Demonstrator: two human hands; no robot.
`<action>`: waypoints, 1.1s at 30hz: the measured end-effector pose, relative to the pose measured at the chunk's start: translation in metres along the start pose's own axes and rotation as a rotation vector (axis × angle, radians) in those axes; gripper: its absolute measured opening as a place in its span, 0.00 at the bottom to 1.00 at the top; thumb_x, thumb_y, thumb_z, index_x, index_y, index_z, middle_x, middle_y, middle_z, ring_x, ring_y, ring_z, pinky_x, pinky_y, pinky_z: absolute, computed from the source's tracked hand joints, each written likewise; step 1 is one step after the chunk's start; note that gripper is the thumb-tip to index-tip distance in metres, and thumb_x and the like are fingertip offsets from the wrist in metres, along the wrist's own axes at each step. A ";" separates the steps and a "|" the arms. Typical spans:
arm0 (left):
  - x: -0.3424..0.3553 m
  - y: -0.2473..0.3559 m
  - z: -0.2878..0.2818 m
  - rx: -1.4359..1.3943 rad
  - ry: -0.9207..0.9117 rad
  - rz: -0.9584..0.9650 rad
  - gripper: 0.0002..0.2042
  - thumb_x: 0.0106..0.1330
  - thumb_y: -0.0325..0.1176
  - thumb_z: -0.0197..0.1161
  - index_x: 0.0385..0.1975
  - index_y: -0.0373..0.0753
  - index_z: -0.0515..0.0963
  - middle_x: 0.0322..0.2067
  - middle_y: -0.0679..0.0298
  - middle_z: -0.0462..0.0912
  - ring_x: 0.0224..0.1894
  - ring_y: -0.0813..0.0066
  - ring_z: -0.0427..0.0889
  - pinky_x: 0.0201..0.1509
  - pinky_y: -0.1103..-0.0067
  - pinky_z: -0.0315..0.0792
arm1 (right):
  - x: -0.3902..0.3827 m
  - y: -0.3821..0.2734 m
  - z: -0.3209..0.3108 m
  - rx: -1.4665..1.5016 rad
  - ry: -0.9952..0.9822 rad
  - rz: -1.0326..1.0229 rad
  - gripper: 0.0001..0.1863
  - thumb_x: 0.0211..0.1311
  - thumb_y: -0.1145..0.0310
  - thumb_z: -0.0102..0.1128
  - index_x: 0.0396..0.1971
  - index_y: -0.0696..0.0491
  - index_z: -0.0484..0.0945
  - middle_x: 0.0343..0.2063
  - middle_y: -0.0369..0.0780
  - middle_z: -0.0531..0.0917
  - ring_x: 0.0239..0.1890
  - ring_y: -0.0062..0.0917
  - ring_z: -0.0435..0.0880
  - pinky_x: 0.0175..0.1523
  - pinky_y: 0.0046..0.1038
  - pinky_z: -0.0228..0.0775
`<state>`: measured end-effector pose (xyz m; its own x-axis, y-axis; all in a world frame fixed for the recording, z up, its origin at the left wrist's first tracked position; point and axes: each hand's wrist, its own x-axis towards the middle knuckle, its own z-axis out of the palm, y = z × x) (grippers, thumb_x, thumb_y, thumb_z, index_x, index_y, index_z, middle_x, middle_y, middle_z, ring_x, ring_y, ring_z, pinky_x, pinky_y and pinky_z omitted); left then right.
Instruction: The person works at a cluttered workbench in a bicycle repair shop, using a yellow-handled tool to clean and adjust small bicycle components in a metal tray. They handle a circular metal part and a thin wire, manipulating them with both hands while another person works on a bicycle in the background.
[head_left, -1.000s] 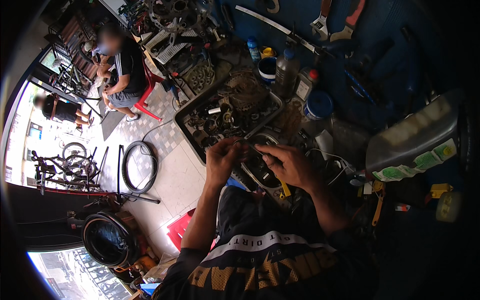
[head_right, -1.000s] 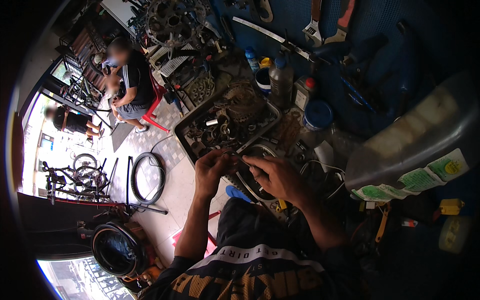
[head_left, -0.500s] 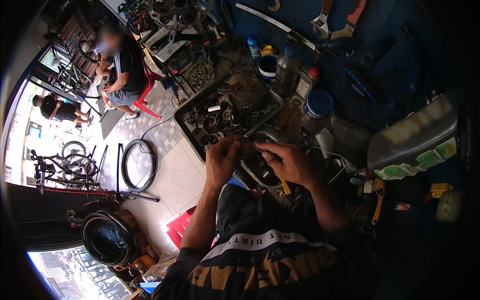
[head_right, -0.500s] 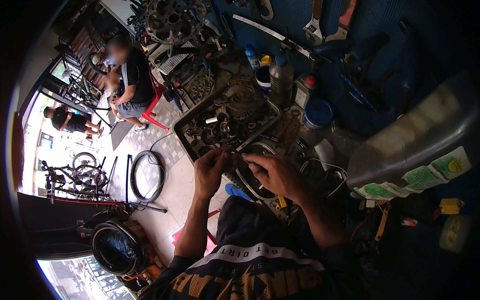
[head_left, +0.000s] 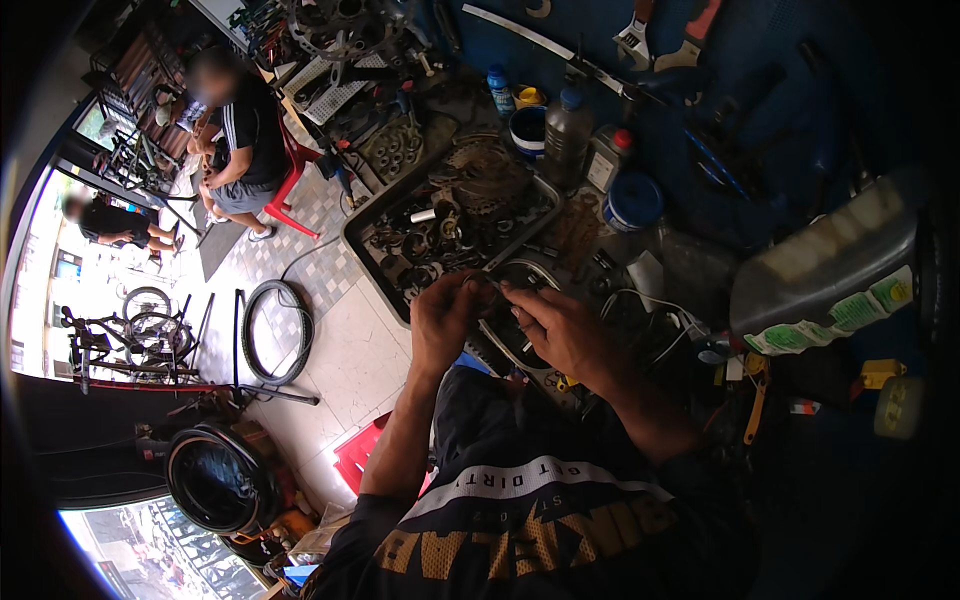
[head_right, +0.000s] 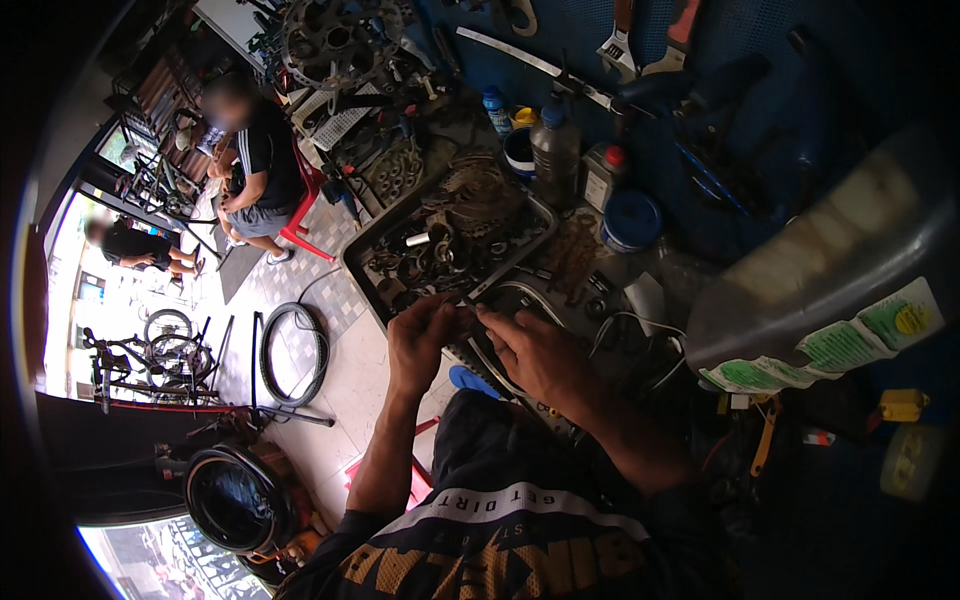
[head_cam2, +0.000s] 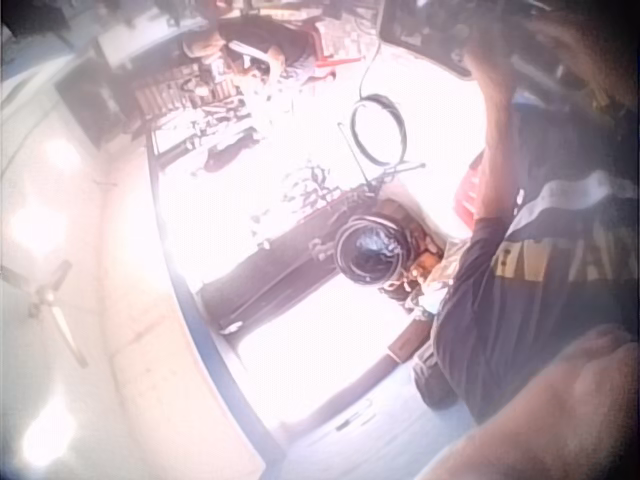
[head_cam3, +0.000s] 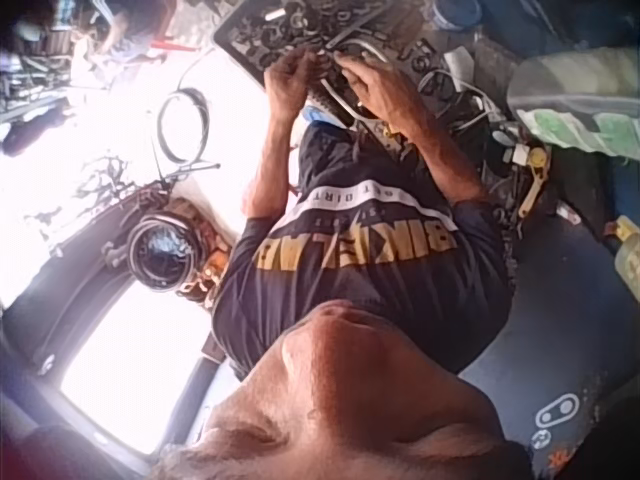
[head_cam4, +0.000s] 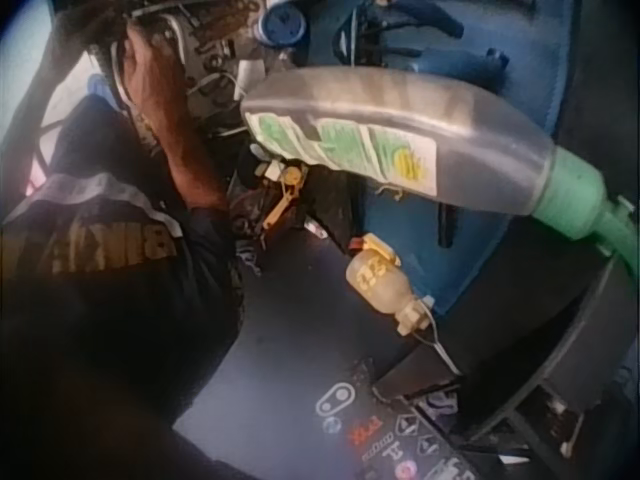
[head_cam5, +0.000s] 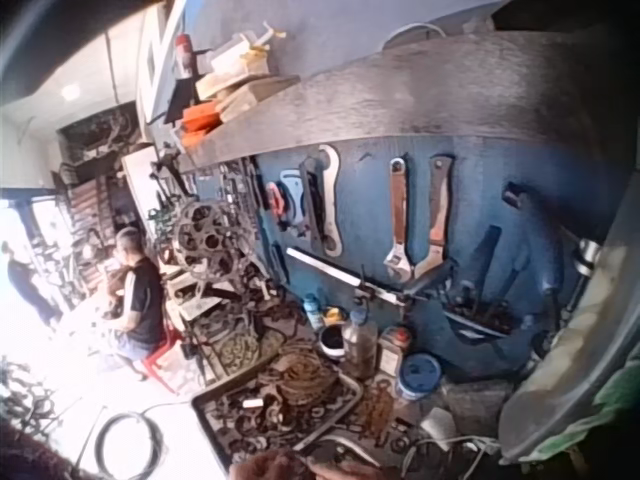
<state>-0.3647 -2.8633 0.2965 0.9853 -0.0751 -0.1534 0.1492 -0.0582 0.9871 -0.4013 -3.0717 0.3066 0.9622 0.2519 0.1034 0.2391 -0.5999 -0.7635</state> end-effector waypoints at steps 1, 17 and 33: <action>0.000 0.001 0.000 -0.042 0.005 -0.034 0.15 0.80 0.31 0.61 0.56 0.24 0.80 0.41 0.52 0.91 0.43 0.68 0.91 0.48 0.73 0.89 | 0.000 0.001 0.001 0.041 0.024 -0.023 0.20 0.75 0.65 0.62 0.64 0.44 0.81 0.40 0.47 0.87 0.41 0.46 0.89 0.47 0.43 0.83; -0.007 0.013 -0.003 -0.174 -0.003 0.006 0.12 0.78 0.33 0.64 0.52 0.31 0.82 0.35 0.62 0.88 0.27 0.79 0.85 0.23 0.83 0.75 | 0.014 -0.017 -0.034 0.018 0.145 -0.152 0.17 0.73 0.67 0.66 0.59 0.49 0.84 0.43 0.42 0.89 0.41 0.33 0.91 0.43 0.31 0.81; -0.014 0.024 0.005 -0.057 0.120 0.049 0.10 0.74 0.29 0.68 0.51 0.33 0.83 0.25 0.68 0.83 0.20 0.88 0.74 0.20 0.85 0.65 | 0.013 -0.032 -0.025 -0.112 0.083 -0.183 0.22 0.70 0.70 0.65 0.63 0.46 0.81 0.35 0.43 0.85 0.35 0.38 0.90 0.40 0.39 0.84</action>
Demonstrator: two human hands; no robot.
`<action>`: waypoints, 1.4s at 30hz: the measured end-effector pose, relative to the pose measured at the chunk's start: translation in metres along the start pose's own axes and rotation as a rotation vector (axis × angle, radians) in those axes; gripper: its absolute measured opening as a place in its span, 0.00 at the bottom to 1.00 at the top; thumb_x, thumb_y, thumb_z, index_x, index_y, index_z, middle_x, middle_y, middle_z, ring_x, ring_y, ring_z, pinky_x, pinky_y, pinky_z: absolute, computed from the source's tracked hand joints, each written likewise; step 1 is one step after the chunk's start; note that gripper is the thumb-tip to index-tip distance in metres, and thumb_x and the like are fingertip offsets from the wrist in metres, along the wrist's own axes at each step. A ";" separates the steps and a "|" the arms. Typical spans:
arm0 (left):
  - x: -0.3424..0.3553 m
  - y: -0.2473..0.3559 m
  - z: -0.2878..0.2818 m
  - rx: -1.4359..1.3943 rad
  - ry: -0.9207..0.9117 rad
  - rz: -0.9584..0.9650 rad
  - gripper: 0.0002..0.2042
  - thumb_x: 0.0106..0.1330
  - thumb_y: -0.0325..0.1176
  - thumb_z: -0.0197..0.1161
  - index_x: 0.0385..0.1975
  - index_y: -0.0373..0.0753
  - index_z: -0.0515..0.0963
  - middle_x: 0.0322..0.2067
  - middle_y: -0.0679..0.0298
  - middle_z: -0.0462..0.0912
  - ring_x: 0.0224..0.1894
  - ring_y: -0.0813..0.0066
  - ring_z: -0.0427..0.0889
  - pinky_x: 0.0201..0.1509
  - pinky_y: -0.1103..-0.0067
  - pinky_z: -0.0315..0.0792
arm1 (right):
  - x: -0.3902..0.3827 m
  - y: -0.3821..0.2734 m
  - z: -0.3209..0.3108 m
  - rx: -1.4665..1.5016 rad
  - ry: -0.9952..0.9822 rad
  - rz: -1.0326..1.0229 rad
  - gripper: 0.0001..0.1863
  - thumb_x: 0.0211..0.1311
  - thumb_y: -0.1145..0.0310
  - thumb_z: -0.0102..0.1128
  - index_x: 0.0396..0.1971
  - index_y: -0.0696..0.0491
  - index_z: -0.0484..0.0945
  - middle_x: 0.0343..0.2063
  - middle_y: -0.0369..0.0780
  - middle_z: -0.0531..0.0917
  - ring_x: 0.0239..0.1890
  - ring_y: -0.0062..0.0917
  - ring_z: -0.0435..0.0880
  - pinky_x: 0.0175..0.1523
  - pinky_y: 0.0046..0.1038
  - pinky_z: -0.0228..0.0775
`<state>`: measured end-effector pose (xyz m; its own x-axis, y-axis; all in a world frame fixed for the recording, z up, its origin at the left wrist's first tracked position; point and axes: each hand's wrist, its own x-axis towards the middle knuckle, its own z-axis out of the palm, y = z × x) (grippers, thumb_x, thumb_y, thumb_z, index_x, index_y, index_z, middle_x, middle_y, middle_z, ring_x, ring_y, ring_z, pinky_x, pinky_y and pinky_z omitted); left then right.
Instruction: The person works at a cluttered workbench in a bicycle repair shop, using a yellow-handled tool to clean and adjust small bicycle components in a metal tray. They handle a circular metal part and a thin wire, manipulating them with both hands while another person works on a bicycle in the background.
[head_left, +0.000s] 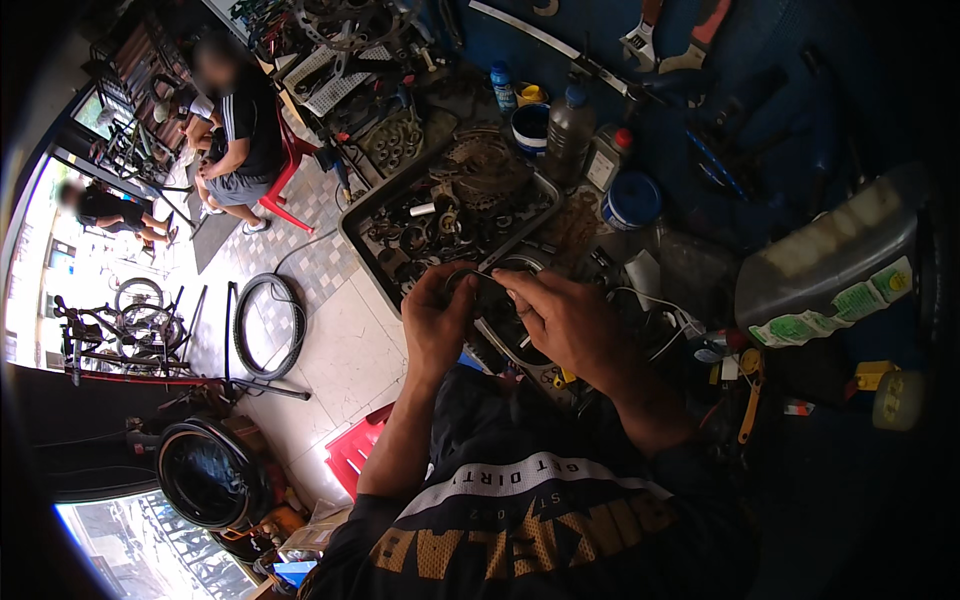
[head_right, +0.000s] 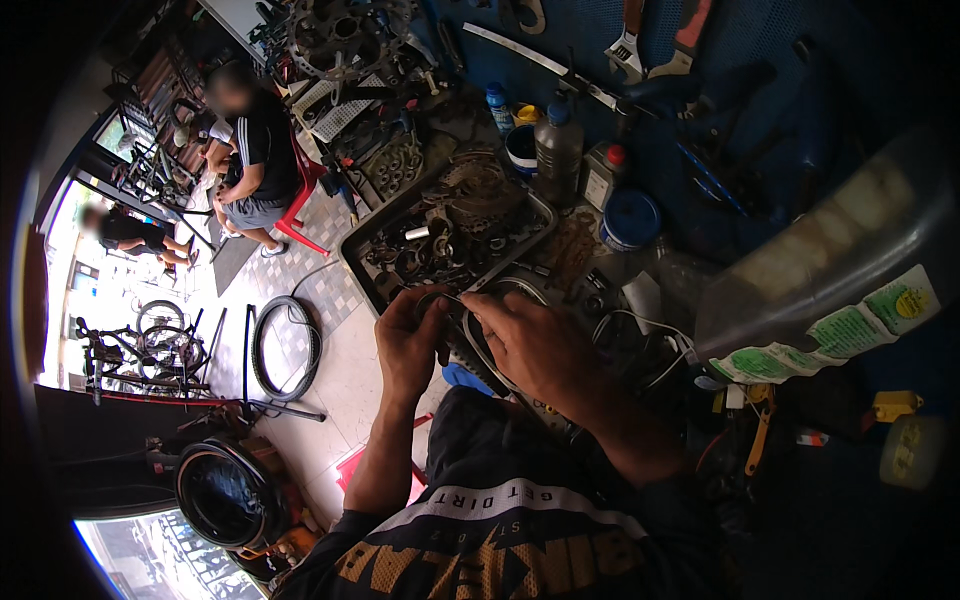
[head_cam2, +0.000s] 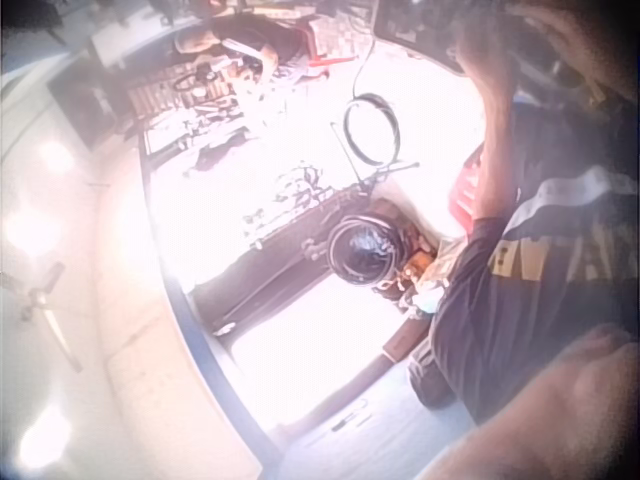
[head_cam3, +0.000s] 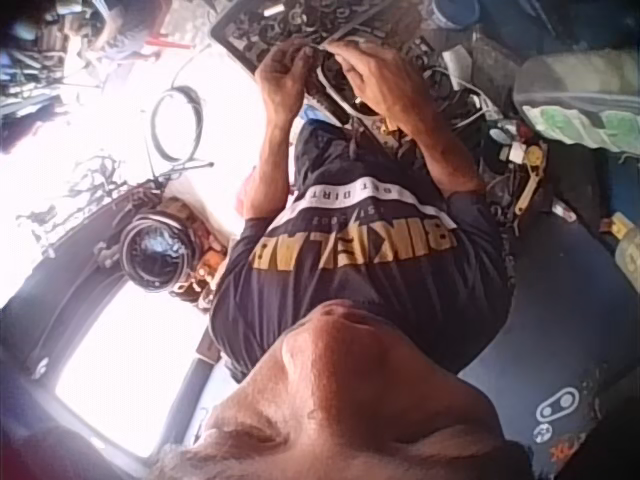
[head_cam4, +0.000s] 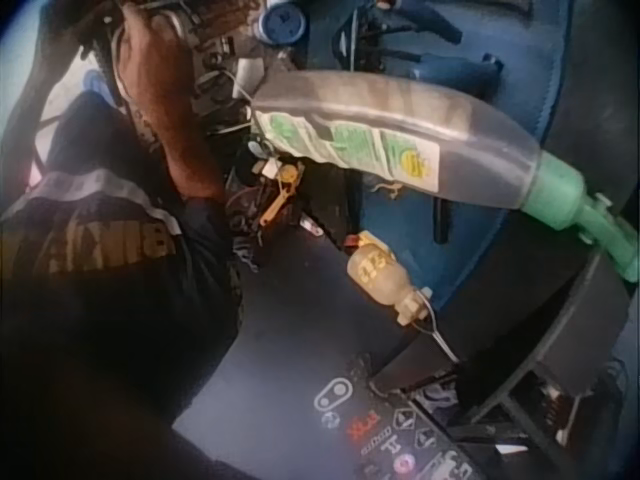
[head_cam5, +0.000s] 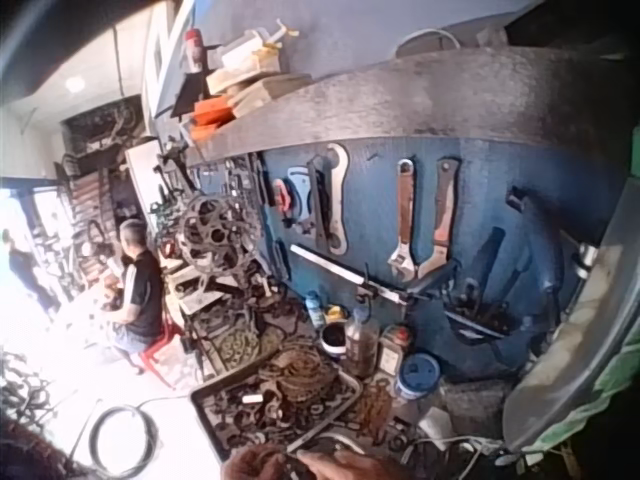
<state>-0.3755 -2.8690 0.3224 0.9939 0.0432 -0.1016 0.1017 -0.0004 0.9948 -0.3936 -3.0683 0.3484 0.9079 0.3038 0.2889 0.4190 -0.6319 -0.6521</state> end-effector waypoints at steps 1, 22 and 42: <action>0.000 0.000 -0.001 0.024 0.010 -0.014 0.10 0.74 0.29 0.68 0.51 0.33 0.83 0.25 0.68 0.83 0.20 0.88 0.74 0.20 0.85 0.65 | 0.000 0.000 0.000 -0.001 -0.007 0.008 0.23 0.70 0.70 0.65 0.64 0.46 0.81 0.36 0.43 0.85 0.35 0.38 0.90 0.40 0.39 0.84; -0.006 0.003 -0.004 0.105 0.026 -0.009 0.08 0.74 0.28 0.68 0.48 0.33 0.83 0.23 0.69 0.82 0.20 0.87 0.75 0.22 0.83 0.67 | 0.008 0.012 0.006 0.373 -0.122 0.133 0.20 0.70 0.80 0.61 0.60 0.54 0.81 0.37 0.44 0.89 0.37 0.26 0.90 0.41 0.27 0.80; -0.008 0.012 -0.009 0.038 0.018 0.013 0.08 0.74 0.27 0.67 0.49 0.33 0.84 0.21 0.70 0.81 0.18 0.87 0.73 0.21 0.83 0.64 | 0.004 -0.005 -0.003 -0.034 0.091 -0.053 0.22 0.63 0.76 0.69 0.58 0.47 0.84 0.35 0.38 0.80 0.36 0.33 0.86 0.42 0.36 0.82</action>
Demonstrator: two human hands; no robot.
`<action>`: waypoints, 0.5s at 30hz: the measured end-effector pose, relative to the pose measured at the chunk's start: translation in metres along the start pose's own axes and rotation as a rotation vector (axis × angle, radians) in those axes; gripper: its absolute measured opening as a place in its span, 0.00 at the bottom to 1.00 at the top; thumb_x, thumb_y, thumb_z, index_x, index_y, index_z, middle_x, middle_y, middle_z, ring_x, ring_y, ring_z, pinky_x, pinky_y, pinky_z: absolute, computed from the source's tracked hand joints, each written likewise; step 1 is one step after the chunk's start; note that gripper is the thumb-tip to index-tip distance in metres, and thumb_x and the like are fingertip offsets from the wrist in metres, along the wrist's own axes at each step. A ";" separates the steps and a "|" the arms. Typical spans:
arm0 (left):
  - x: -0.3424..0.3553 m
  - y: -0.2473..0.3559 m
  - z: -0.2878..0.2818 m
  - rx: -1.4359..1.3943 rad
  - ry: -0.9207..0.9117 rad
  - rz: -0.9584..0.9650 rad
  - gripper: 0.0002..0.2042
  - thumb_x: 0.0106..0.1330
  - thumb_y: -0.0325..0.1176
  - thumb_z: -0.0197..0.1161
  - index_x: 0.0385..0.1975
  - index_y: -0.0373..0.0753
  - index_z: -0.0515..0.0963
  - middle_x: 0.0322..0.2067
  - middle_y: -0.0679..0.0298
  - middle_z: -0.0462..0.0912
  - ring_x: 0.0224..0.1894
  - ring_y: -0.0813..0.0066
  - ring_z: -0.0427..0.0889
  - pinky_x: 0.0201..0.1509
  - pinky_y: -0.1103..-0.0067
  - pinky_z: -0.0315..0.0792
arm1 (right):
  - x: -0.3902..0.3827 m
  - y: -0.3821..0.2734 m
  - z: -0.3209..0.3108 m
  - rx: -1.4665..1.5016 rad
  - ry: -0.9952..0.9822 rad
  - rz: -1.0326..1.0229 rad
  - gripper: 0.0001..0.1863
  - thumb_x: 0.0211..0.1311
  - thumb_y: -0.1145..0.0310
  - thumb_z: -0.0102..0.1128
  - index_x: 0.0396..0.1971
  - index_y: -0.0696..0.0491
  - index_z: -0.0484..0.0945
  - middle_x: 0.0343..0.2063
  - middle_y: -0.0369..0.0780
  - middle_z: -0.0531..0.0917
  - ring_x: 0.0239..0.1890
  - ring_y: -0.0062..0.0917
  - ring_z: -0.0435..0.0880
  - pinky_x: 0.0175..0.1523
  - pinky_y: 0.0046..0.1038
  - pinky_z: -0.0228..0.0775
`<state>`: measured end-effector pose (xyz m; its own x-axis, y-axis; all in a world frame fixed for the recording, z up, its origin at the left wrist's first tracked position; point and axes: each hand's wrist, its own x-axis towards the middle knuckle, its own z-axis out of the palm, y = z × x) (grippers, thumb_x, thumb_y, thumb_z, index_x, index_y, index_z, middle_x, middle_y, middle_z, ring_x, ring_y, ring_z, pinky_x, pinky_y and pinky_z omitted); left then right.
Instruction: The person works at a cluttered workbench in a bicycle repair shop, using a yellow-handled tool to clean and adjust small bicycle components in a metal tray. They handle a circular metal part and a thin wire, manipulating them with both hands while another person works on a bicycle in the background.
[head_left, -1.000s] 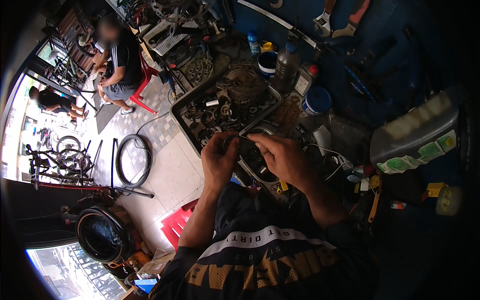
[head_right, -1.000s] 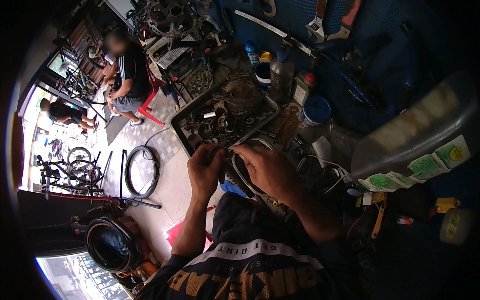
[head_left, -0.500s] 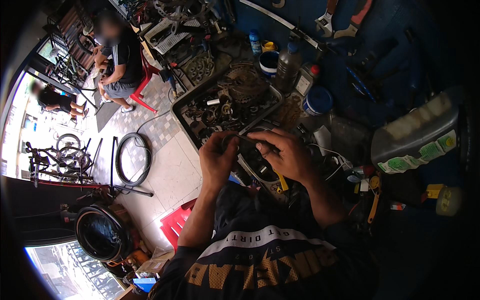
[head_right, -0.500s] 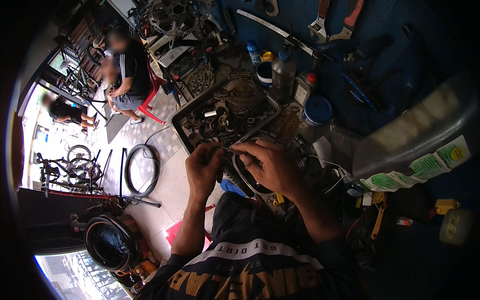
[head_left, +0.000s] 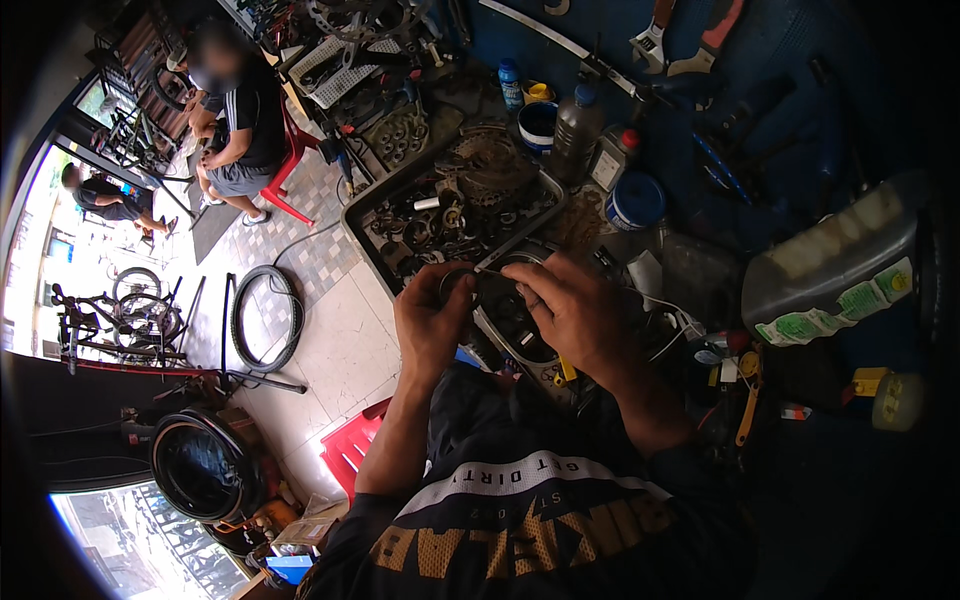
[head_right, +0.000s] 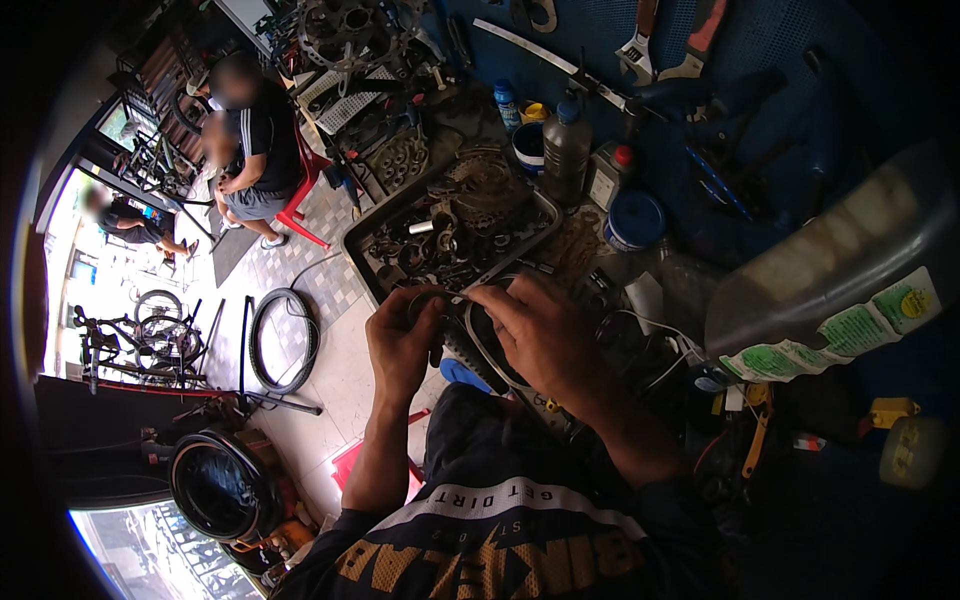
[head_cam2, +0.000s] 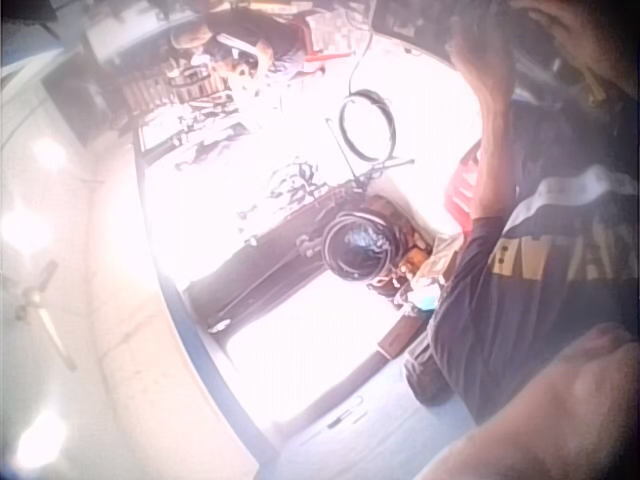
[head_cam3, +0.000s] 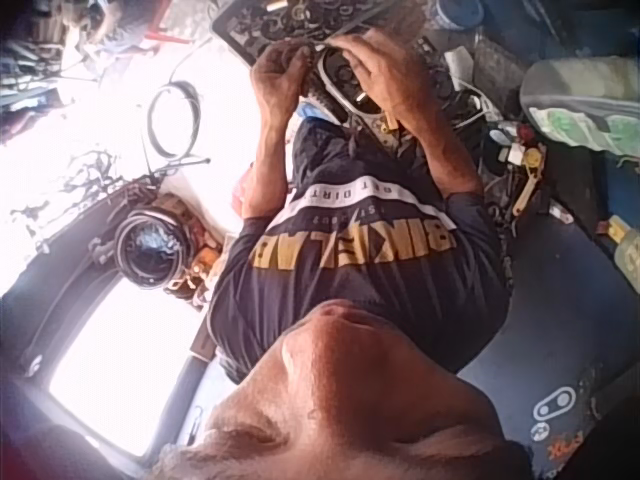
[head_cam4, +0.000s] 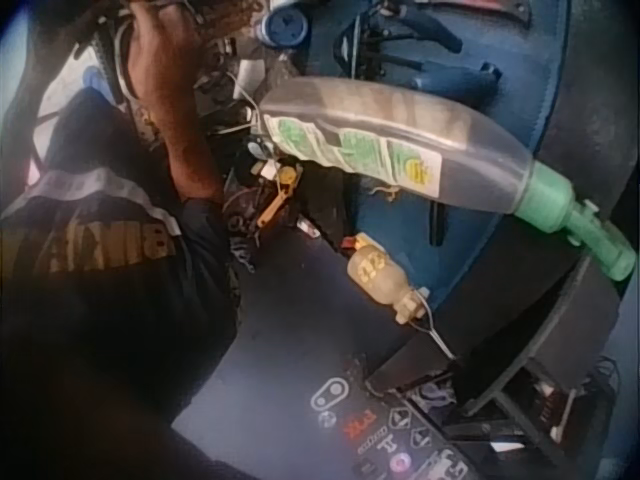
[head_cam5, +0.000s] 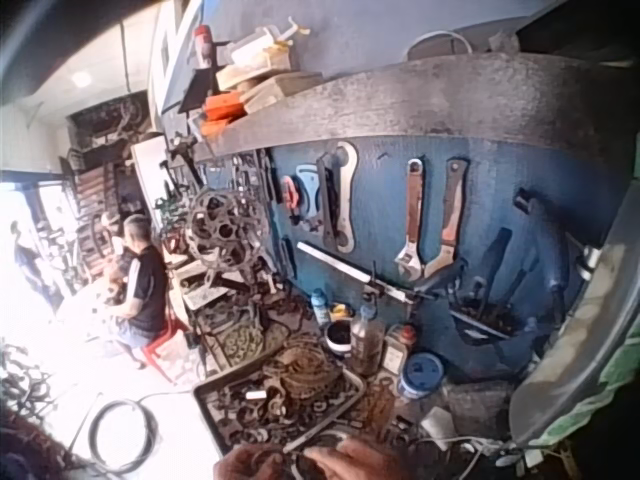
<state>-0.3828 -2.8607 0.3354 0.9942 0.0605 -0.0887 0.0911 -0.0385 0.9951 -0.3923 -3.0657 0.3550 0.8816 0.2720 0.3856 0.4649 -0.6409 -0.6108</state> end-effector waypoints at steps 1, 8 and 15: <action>0.000 0.000 0.000 -0.003 -0.001 -0.002 0.08 0.74 0.27 0.67 0.48 0.33 0.84 0.21 0.70 0.81 0.18 0.87 0.73 0.21 0.83 0.64 | -0.001 -0.002 0.000 -0.017 -0.040 0.038 0.22 0.63 0.76 0.69 0.58 0.47 0.83 0.35 0.38 0.80 0.35 0.33 0.86 0.41 0.36 0.82; 0.000 0.000 -0.001 0.037 0.022 0.016 0.08 0.73 0.27 0.68 0.48 0.33 0.84 0.22 0.70 0.81 0.19 0.88 0.74 0.22 0.83 0.64 | 0.000 -0.008 0.000 -0.164 -0.079 -0.045 0.23 0.63 0.73 0.68 0.59 0.45 0.83 0.36 0.37 0.78 0.34 0.29 0.87 0.36 0.31 0.83; -0.003 0.002 -0.002 0.079 0.036 0.012 0.08 0.73 0.27 0.68 0.48 0.34 0.85 0.23 0.70 0.82 0.20 0.87 0.75 0.23 0.83 0.66 | 0.008 -0.011 0.001 -0.290 -0.071 -0.173 0.28 0.59 0.74 0.70 0.62 0.43 0.83 0.34 0.36 0.75 0.34 0.27 0.84 0.38 0.30 0.82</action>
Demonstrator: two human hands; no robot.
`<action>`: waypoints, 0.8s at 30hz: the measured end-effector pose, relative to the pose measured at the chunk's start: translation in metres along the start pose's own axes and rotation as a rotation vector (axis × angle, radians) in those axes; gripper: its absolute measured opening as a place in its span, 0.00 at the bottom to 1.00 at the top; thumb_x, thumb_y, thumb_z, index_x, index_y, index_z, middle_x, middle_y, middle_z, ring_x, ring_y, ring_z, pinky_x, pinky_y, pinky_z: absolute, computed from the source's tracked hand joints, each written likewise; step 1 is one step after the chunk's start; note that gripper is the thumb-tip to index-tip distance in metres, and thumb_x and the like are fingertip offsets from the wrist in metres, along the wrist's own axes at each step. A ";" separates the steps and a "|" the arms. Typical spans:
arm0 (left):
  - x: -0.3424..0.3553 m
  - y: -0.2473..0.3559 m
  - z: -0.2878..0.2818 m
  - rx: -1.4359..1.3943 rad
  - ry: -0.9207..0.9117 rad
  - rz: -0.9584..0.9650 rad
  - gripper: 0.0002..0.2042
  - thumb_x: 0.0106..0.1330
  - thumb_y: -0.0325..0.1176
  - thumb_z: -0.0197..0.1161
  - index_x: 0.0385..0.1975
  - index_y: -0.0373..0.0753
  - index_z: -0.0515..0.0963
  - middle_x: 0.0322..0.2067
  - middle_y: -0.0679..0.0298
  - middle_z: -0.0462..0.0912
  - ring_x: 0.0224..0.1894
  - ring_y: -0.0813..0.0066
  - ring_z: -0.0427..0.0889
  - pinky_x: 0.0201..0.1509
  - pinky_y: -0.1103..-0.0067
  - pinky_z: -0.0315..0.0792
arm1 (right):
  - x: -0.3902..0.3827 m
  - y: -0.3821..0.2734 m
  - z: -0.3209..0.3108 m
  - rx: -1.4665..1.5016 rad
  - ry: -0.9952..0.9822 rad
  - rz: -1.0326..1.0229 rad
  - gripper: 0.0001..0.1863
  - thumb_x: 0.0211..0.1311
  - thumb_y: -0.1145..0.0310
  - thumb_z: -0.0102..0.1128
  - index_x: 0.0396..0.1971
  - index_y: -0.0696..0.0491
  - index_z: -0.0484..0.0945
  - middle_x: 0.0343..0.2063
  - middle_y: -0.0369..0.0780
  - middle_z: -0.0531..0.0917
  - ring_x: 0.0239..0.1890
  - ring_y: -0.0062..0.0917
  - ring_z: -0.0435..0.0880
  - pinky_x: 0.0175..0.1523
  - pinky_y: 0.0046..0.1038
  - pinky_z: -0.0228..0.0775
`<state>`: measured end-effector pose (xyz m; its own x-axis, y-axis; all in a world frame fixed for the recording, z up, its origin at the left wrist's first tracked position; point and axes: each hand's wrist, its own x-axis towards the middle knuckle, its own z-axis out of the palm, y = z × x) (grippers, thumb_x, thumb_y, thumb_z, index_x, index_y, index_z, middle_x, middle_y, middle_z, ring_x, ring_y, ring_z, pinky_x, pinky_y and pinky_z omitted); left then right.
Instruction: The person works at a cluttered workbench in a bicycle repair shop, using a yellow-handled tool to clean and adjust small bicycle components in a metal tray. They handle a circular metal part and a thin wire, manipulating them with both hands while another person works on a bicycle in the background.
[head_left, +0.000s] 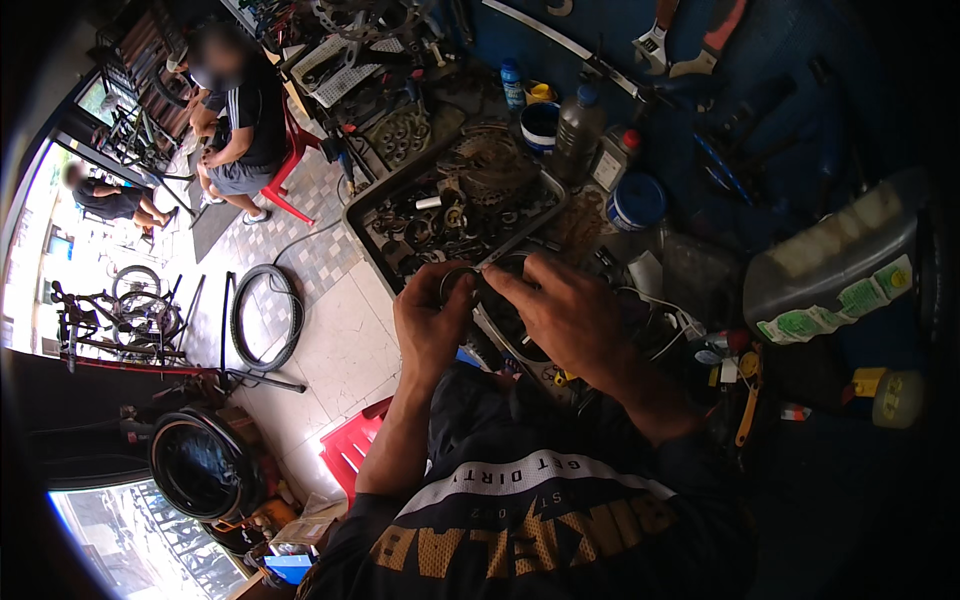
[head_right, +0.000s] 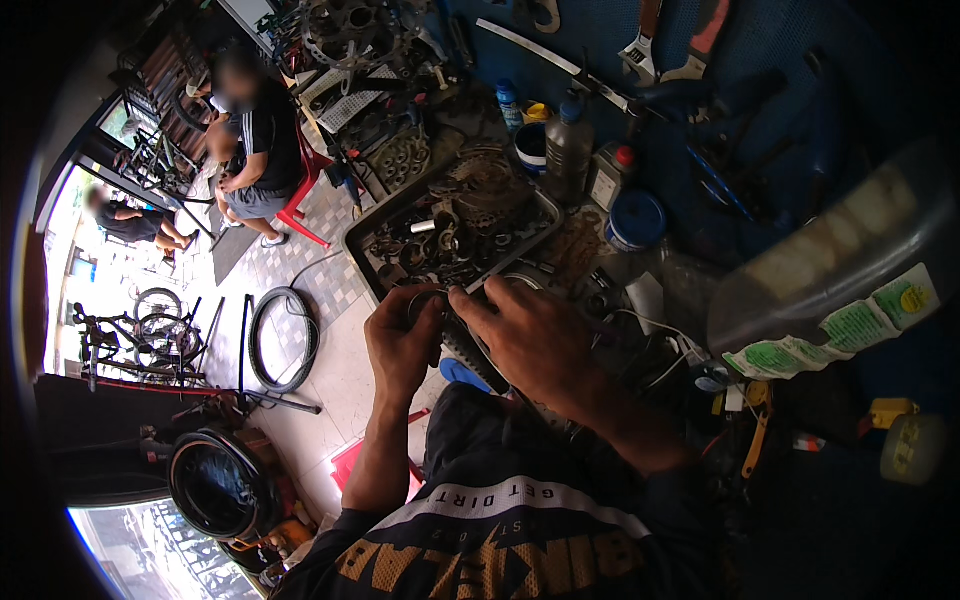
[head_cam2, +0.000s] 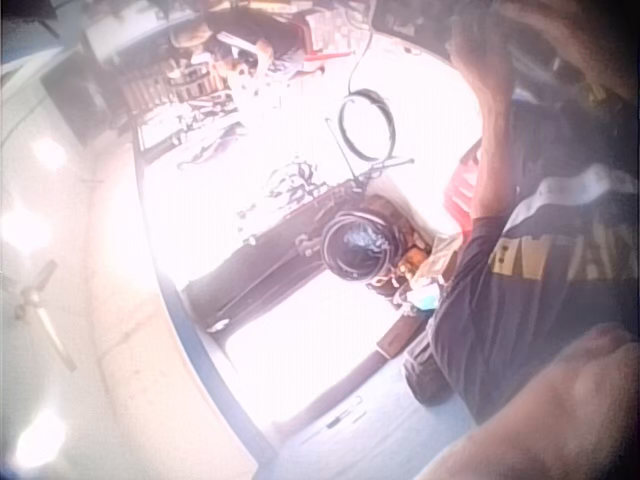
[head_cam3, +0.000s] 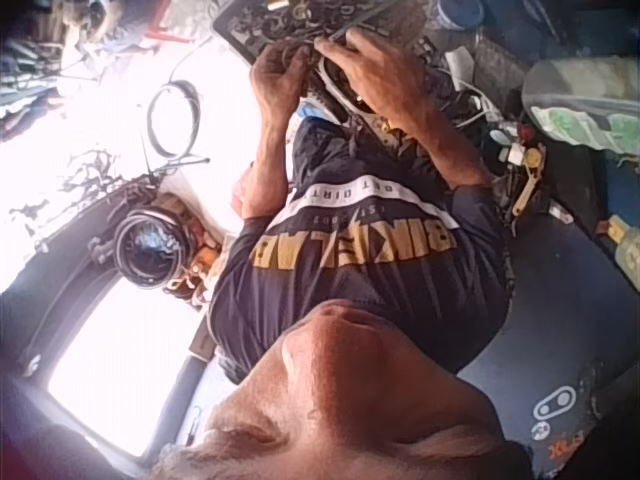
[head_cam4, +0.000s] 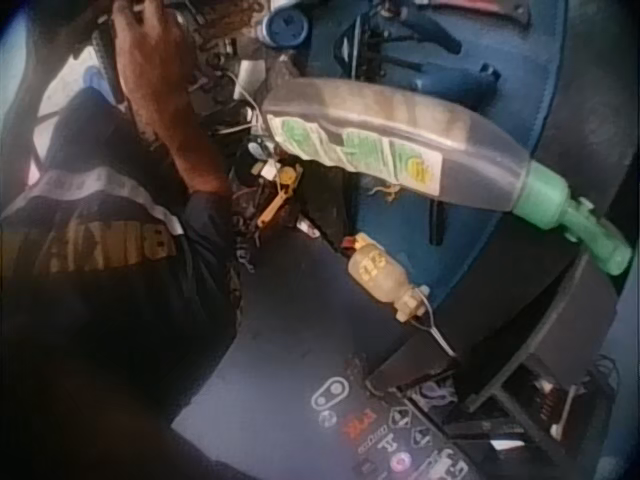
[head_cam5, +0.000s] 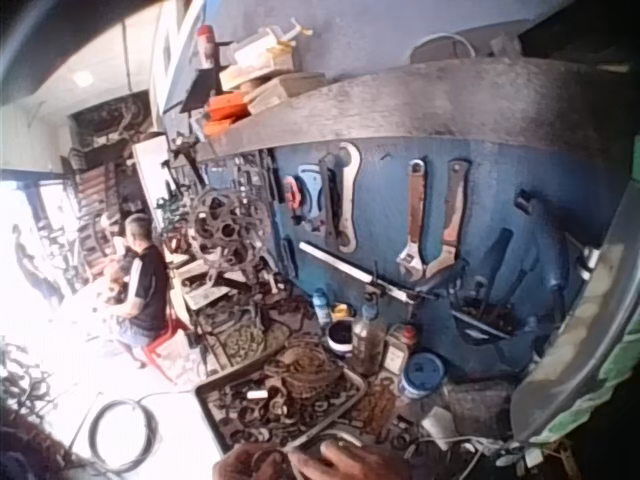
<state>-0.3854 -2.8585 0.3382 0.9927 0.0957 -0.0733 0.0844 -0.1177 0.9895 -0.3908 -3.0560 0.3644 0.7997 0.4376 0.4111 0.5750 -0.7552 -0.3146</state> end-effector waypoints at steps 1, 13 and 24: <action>0.000 0.000 0.000 0.014 0.005 -0.008 0.08 0.73 0.28 0.68 0.47 0.34 0.85 0.23 0.70 0.83 0.20 0.87 0.75 0.23 0.83 0.66 | 0.001 0.000 0.000 -0.002 0.006 -0.006 0.31 0.56 0.77 0.71 0.63 0.43 0.83 0.33 0.35 0.74 0.34 0.26 0.83 0.38 0.29 0.82; 0.000 -0.003 -0.002 0.038 0.010 0.009 0.09 0.72 0.27 0.69 0.47 0.32 0.85 0.29 0.69 0.86 0.30 0.88 0.78 0.34 0.84 0.72 | 0.005 -0.002 -0.006 -0.084 -0.011 -0.062 0.32 0.55 0.78 0.69 0.62 0.43 0.84 0.33 0.36 0.73 0.34 0.26 0.82 0.38 0.29 0.82; 0.001 -0.007 -0.001 0.053 0.014 0.003 0.09 0.71 0.26 0.69 0.47 0.32 0.85 0.30 0.69 0.86 0.31 0.88 0.78 0.36 0.84 0.72 | 0.004 -0.004 -0.006 -0.108 -0.025 -0.082 0.29 0.56 0.75 0.68 0.62 0.47 0.83 0.35 0.38 0.76 0.36 0.29 0.83 0.42 0.31 0.82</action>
<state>-0.3847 -2.8565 0.3314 0.9917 0.1091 -0.0686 0.0866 -0.1698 0.9817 -0.3906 -3.0543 0.3729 0.7555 0.5113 0.4096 0.6180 -0.7637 -0.1866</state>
